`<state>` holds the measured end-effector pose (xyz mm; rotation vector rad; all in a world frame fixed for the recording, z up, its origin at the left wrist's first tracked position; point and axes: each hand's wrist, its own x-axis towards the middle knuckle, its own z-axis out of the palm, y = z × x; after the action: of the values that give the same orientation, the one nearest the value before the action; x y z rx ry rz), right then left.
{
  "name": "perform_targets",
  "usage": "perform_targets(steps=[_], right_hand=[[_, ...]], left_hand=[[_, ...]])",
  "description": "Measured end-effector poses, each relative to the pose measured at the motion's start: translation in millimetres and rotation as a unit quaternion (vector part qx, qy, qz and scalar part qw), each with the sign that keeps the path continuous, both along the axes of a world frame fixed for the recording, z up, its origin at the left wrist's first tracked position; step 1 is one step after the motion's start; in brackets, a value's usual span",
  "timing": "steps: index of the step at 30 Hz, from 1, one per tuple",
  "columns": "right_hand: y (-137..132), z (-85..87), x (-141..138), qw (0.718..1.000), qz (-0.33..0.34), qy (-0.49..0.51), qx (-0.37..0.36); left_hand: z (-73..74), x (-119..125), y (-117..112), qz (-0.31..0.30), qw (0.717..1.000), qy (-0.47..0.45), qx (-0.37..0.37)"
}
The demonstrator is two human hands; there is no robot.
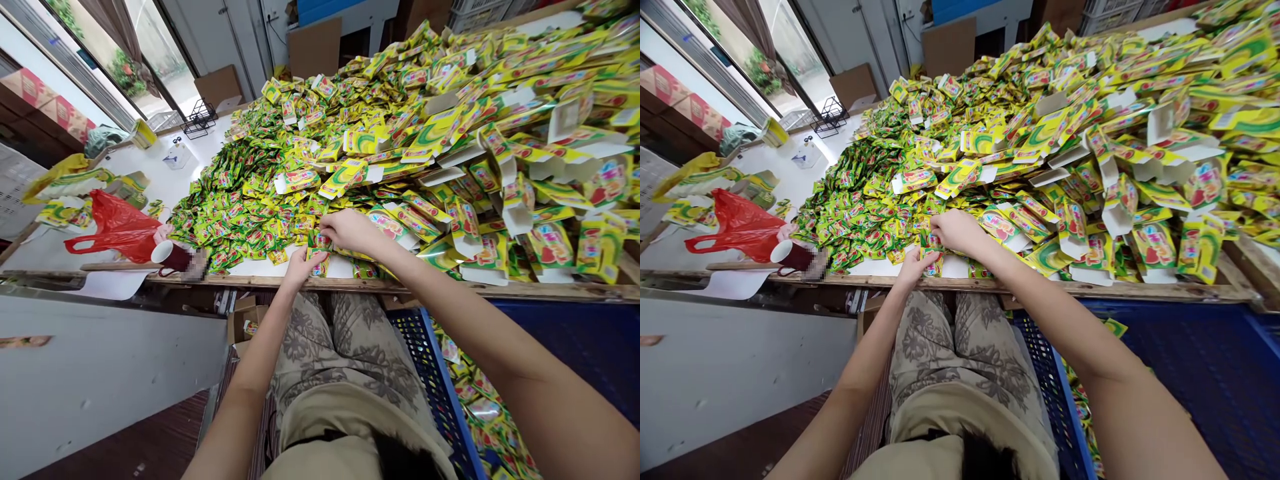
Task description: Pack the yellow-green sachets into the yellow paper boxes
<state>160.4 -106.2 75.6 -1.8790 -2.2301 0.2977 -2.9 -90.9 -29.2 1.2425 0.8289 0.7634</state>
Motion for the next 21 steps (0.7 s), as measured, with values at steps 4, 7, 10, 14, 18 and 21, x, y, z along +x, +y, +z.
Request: perform_targets(steps=[4,7,10,14,18,21], right_hand=[[0,2.4,0,0.998,0.053,-0.026,-0.025],[2,2.5,0,0.995,0.077,-0.051,-0.043],[3,4.9,0,0.993,0.089,-0.064,-0.044],[7,10.3,-8,0.985,0.123,-0.088,-0.081],[13,6.1,-15,0.977,0.144,-0.103,-0.123],[20,-4.7,-10,0.973,0.16,-0.055,-0.155]], left_hand=[[1.8,-4,-1,-0.008,1.0,0.01,0.015],[3.1,-5,-2,-0.009,1.0,0.017,0.018],[4.2,-4,-2,-0.019,1.0,0.02,0.012],[4.8,-2,-1,-0.037,0.999,0.027,0.016],[3.3,-3,1,-0.033,0.998,0.036,0.024],[2.2,-3,3,-0.038,0.998,0.038,0.017]])
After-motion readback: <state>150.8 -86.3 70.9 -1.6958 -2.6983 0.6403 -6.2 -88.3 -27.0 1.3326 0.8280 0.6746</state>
